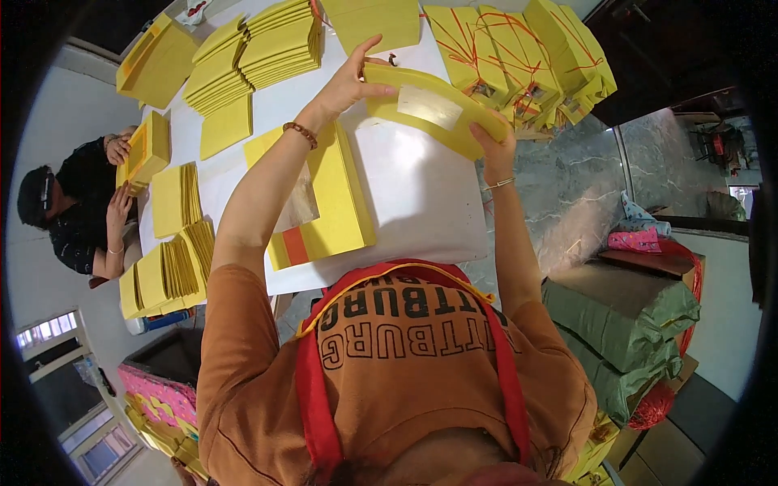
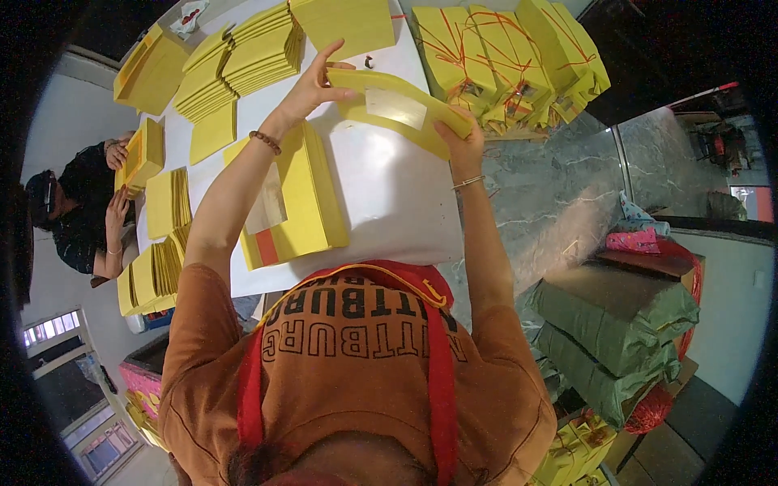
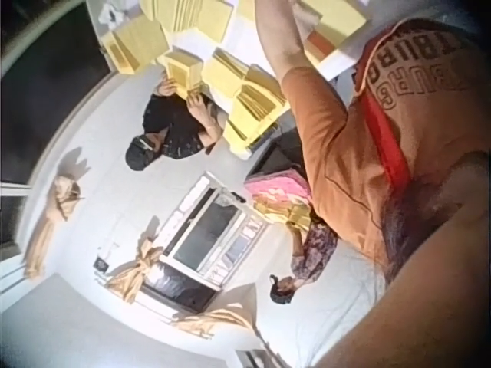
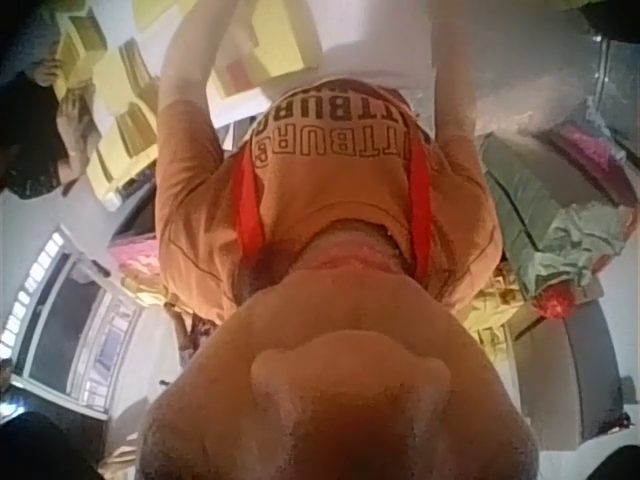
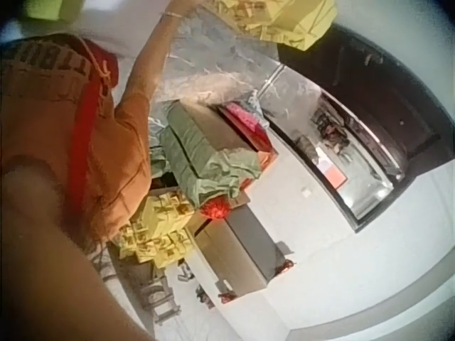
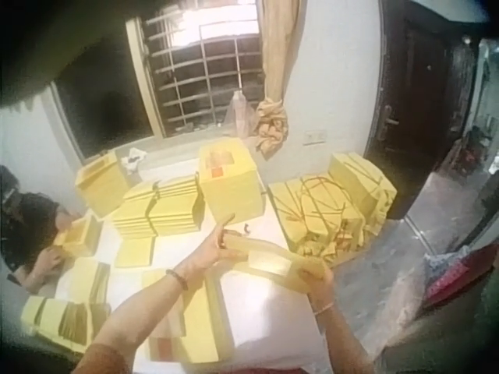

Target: Counting, stacking, and bundling sheets of yellow paper into organized piles.

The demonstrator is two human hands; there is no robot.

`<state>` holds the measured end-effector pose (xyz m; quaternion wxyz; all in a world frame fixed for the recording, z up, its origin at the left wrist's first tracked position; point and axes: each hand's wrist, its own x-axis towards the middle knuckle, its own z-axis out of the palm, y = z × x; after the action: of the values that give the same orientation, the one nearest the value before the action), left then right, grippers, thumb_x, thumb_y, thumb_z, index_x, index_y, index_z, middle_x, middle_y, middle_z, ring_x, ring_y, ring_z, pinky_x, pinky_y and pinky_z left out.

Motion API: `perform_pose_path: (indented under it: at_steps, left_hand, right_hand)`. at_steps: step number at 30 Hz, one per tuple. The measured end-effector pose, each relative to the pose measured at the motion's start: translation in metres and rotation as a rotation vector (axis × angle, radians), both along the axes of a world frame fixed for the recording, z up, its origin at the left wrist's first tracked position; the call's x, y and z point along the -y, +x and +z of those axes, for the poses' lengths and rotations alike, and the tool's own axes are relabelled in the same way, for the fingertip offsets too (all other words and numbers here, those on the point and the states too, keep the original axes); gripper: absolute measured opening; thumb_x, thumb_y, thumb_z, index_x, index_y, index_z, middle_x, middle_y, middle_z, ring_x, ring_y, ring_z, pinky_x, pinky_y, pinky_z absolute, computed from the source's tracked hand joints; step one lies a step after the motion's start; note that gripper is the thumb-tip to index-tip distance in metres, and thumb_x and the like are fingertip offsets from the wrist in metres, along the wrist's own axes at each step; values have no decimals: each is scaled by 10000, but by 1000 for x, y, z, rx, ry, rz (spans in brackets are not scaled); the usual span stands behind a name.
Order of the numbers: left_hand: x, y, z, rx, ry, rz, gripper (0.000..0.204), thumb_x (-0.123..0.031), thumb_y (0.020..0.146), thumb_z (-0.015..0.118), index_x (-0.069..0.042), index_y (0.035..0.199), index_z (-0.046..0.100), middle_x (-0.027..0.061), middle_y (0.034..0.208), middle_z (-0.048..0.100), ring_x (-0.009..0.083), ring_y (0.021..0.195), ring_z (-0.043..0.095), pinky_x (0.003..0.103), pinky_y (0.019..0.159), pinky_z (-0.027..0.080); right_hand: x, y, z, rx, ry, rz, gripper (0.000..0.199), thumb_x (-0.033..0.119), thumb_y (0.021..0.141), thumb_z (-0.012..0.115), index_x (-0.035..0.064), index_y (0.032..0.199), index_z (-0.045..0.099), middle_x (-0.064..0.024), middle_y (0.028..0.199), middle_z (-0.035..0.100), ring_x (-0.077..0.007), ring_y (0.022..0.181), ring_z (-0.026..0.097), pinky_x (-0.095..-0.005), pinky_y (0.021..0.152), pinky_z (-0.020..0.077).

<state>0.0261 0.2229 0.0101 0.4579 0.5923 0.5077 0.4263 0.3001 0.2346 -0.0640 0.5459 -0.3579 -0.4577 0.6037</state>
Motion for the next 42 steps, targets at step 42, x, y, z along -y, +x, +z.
perform_pose_path:
  at_steps: [42]
  left_hand:
    - [13, 17, 13, -992, 271, -355, 303, -123, 772, 543, -112, 1071, 492, 113, 815, 606, 312, 748, 573, 404, 667, 451]
  right_hand:
    - [-18, 0, -13, 177, -8, 236, 504, 23, 712, 688, 44, 1159, 454, -48, 1008, 565, -136, 920, 547, -265, 774, 468]
